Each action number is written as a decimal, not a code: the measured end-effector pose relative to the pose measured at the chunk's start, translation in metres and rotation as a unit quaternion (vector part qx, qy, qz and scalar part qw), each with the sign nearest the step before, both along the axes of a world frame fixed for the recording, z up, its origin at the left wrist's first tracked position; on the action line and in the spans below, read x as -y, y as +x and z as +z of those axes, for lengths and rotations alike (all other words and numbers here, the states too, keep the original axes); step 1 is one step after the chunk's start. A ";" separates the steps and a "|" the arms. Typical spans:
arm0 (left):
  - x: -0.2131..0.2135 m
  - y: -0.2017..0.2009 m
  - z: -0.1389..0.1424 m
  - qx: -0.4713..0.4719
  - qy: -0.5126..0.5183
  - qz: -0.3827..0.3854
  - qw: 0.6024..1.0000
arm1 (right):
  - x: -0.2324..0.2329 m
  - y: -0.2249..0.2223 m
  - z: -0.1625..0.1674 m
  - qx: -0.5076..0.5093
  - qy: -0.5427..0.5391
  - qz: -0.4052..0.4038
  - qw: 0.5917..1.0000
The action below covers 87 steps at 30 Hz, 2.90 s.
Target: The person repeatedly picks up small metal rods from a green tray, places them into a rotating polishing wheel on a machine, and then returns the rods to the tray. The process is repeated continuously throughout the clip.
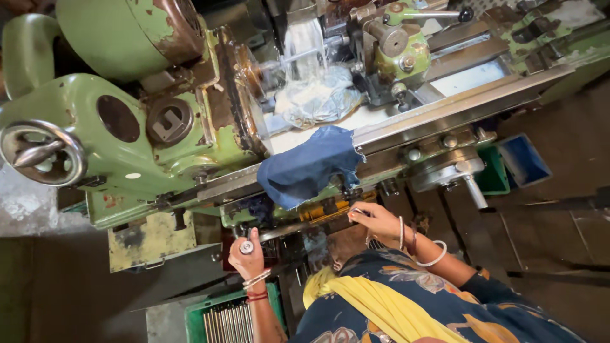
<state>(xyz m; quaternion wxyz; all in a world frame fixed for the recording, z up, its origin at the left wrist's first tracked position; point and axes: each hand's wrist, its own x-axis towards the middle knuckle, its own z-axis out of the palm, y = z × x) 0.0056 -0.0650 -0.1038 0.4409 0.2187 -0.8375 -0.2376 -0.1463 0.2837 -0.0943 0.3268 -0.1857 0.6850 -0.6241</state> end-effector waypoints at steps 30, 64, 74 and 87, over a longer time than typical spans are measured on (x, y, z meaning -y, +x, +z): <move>-0.131 -0.547 0.128 -0.089 0.714 0.001 0.695 | -0.129 -0.412 0.164 -0.564 0.337 -0.222 0.720; -0.119 -0.539 0.126 -0.115 0.571 0.054 0.811 | -0.131 -0.417 0.136 -0.516 0.288 -0.263 0.763; -0.119 -0.534 0.134 -0.128 0.575 0.053 0.806 | -0.131 -0.415 0.138 -0.512 0.278 -0.262 0.769; -0.118 -0.531 0.129 -0.151 0.561 0.034 0.813 | -0.131 -0.411 0.141 -0.520 0.280 -0.250 0.767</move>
